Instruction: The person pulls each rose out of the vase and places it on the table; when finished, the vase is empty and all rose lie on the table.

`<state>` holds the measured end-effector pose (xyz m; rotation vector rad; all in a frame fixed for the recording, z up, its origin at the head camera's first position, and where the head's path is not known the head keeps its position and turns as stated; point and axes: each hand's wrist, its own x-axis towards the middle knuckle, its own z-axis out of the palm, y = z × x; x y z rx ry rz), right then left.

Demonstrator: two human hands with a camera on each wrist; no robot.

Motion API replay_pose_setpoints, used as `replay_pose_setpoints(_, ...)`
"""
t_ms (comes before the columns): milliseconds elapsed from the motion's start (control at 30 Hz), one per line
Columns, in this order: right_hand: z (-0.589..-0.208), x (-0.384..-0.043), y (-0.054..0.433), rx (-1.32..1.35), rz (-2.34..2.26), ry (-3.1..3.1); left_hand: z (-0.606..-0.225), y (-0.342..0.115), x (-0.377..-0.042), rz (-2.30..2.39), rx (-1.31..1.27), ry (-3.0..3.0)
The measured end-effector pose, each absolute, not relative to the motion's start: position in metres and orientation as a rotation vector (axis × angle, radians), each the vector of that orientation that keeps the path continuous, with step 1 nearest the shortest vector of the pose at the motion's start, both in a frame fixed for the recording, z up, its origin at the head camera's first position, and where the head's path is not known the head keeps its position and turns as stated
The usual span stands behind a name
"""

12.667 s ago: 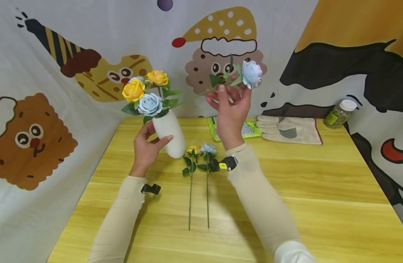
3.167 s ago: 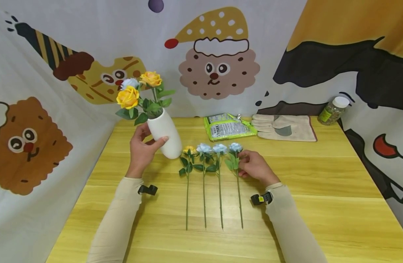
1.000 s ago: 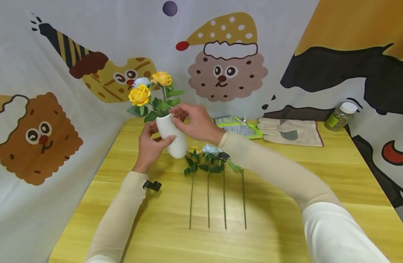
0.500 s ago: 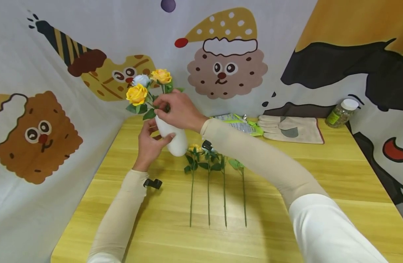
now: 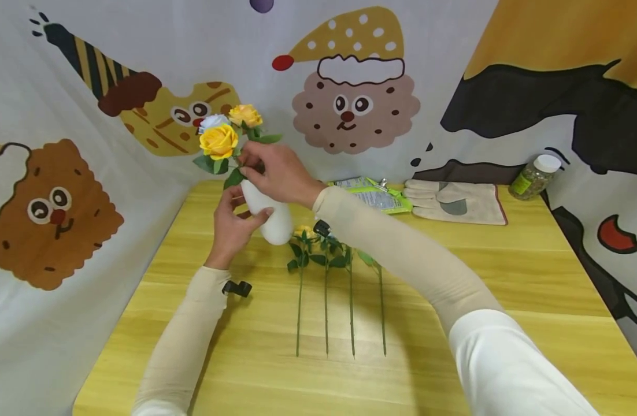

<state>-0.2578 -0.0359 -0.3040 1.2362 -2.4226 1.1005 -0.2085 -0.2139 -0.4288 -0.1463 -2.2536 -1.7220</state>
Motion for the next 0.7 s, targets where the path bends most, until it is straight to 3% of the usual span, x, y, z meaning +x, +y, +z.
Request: replay_pose_setpoints(700,-0.278,-0.249,0.017,0.916,1.780,-1.942,-0.430,-0.214,-0.211,-1.727,-0.169,-2.209)
